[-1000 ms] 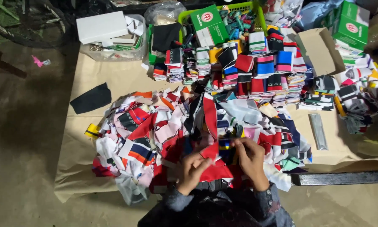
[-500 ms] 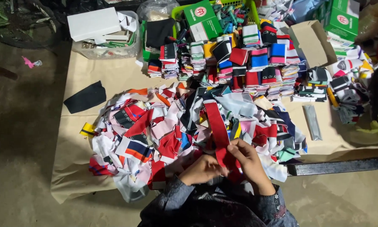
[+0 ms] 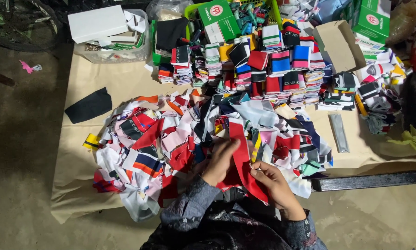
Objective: The person folds various colorful socks by hand, picking them from a large pile on a table, aligning them, and folding them into smaller bundles. The person handles the socks one at a time, turning them over and smoothing them out before placing them back on the pile.
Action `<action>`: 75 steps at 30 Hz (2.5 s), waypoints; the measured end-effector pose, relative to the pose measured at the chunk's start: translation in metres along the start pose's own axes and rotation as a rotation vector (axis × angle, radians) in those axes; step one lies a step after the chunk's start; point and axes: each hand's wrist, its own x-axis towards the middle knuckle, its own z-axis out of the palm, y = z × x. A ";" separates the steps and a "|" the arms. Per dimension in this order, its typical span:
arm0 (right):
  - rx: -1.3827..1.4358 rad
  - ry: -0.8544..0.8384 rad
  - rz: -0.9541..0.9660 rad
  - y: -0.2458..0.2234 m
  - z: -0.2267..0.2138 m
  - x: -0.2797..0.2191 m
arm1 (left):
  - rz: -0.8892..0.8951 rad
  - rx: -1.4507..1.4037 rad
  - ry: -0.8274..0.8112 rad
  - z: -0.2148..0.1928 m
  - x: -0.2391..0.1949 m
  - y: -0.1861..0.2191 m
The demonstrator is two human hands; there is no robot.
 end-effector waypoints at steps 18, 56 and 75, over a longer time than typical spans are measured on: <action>-0.523 0.170 0.077 -0.026 -0.020 0.006 | 0.348 -0.152 0.419 -0.061 -0.006 0.021; -0.202 0.356 -0.180 -0.068 -0.039 0.043 | 0.263 -0.109 0.495 -0.123 -0.034 0.028; -0.241 0.504 -0.199 -0.093 -0.001 0.047 | 0.300 0.052 0.576 -0.091 -0.023 0.041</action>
